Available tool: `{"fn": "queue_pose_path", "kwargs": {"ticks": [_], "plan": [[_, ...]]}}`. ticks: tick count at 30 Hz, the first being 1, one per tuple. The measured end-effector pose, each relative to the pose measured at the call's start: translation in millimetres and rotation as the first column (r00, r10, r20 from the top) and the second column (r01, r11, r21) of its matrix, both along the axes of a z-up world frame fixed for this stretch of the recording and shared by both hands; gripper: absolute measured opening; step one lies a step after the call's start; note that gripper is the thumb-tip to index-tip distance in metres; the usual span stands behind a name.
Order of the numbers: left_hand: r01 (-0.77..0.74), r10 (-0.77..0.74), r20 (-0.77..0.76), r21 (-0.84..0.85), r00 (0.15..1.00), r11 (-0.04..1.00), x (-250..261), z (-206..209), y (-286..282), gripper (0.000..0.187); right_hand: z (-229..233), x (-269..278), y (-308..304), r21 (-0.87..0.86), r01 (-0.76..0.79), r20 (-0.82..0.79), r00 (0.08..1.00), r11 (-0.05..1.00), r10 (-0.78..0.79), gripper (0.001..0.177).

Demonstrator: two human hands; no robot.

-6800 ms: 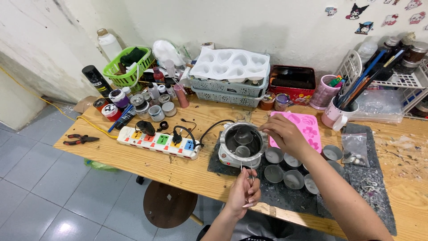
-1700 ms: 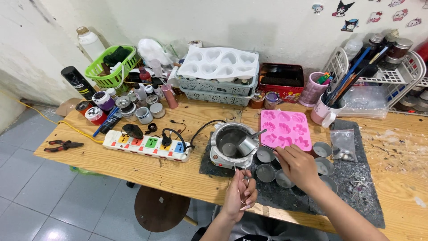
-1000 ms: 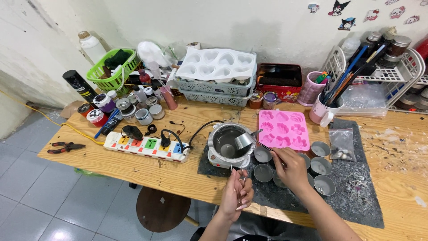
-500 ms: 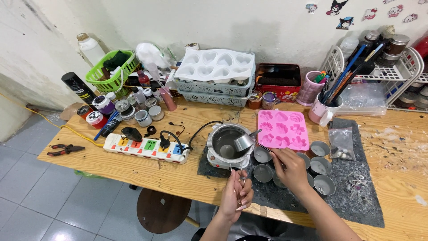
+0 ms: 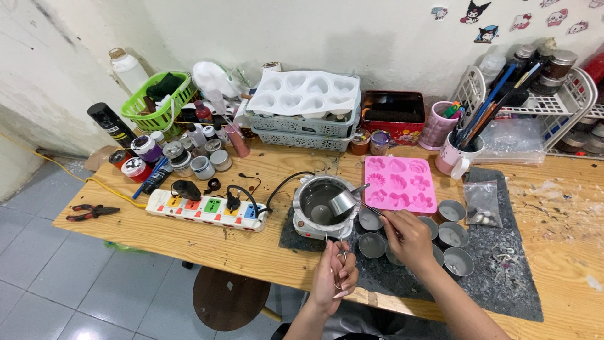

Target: Stirring and melting wax in a small pot on an electric heater on a workbench.

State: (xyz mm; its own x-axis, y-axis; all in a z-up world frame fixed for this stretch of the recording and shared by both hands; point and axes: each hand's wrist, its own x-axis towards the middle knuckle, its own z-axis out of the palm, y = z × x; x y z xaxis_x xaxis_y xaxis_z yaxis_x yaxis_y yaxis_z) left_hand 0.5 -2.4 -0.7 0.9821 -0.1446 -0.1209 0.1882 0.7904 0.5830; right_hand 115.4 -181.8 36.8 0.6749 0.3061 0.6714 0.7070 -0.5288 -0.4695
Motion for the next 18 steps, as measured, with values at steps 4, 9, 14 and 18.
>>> {"fn": "queue_pose_path", "kwargs": {"ticks": [4,9,14,18], "plan": [[0.013,-0.013,-0.018,0.0,1.0,1.0,-1.8,7.6,1.2,0.047,1.9,-0.9,2.3,0.01,0.0,-0.002,1.0,1.0,0.0,0.015],[0.017,-0.016,-0.024,0.006,1.0,1.0,-1.8,6.3,1.7,0.047,-5.7,1.6,0.6,-0.031,0.001,-0.065,0.998,1.0,-0.003,0.014],[0.023,-0.023,-0.026,-0.003,0.999,1.0,-1.3,9.0,1.0,0.046,1.9,-1.8,2.5,0.028,-0.021,0.008,1.0,0.999,0.021,0.014],[0.025,-0.025,-0.025,-0.017,0.999,1.0,-0.5,5.9,1.6,0.045,1.0,-1.3,1.1,0.02,-0.014,-0.006,1.0,1.0,0.015,0.015]]}}
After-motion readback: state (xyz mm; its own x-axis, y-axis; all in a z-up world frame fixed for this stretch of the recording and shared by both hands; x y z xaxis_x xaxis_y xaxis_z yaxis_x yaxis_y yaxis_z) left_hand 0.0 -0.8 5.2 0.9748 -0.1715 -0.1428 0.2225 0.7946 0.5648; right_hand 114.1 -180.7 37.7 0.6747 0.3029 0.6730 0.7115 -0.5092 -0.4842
